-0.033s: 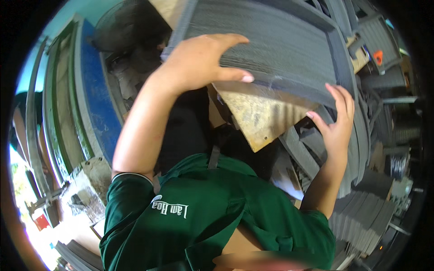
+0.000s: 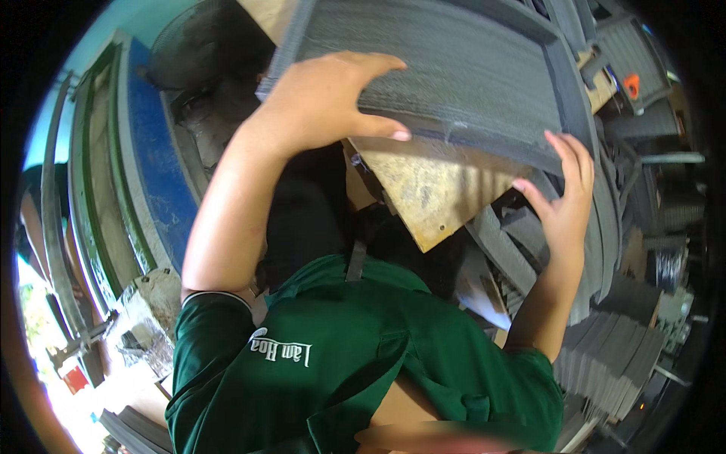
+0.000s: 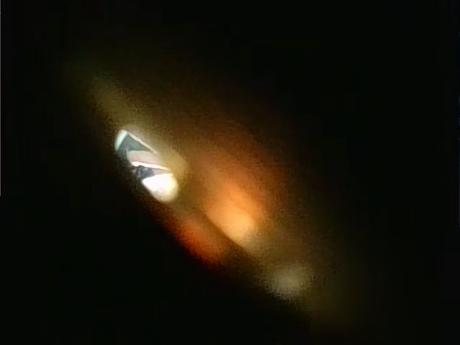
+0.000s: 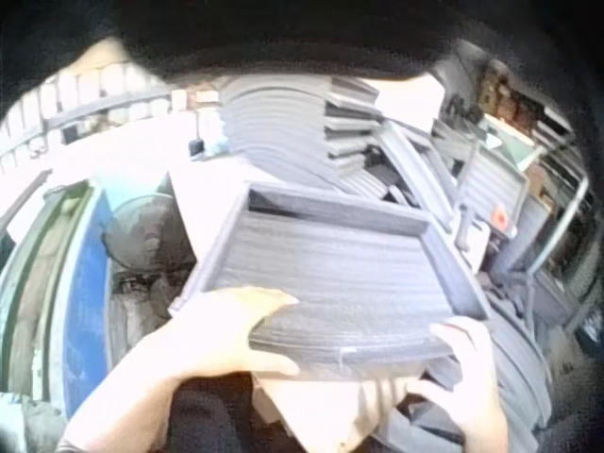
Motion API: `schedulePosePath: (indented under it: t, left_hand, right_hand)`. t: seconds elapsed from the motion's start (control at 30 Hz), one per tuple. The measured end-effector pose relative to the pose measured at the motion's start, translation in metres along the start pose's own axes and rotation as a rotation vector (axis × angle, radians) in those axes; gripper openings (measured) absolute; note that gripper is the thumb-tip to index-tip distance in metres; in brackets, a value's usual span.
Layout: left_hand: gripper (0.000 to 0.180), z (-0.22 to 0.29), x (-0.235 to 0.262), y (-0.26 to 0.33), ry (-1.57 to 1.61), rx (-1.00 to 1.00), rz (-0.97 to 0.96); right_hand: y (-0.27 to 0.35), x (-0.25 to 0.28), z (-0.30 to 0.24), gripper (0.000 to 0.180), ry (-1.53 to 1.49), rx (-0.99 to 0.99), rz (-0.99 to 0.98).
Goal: The person picks up a gray foam panel, places it on a green cutting machine, and trims its edges. They then inspect the panel, peel off excess foam strips, and use a small metal tool to scrape and clean the edges. The person repeats this process with another foam panel, stacking the finished pieces on a wooden board.
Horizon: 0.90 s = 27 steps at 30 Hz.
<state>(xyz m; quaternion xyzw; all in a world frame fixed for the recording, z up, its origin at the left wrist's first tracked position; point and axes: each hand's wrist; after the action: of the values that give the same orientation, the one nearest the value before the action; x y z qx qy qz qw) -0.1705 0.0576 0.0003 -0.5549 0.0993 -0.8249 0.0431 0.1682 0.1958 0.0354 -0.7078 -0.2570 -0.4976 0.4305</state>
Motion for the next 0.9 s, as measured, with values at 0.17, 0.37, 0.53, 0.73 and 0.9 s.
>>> schedulePosePath:
  t: [0.17, 0.37, 0.53, 0.73, 0.9]
  left_hand:
    - [0.069, -0.011, -0.014, -0.021, -0.154, -0.008, -0.129]
    - [0.058, -0.015, -0.002, -0.038, 0.006, 0.094, -0.31]
    - [0.055, -0.002, 0.013, -0.056, -0.059, 0.159, -0.424]
    - [0.053, 0.026, 0.01, -0.055, -0.203, 0.161, -0.395]
    - [0.052, 0.015, -0.005, -0.041, -0.271, 0.171, -0.357]
  right_hand:
    - [-0.025, -0.026, 0.033, 0.075, -0.026, 0.099, -0.121]
    - [-0.054, -0.057, 0.034, 0.043, -0.148, -0.042, -0.29]
    - [-0.059, -0.067, 0.045, 0.043, -0.207, -0.02, -0.284]
    - [-0.063, -0.078, 0.034, 0.028, -0.098, 0.058, -0.021]
    - [-0.06, -0.07, 0.024, 0.041, -0.127, 0.006, -0.147]
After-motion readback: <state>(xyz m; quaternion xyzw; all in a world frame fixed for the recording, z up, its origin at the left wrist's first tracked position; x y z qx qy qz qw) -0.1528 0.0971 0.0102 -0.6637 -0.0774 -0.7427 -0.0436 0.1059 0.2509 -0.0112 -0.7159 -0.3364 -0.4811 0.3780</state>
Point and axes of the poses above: each hand's wrist, its own y-axis away from the middle knuckle, its own x-axis out of the back of the hand, z = x × y, and after that the axes turned 10 degrees about -z, right-handed
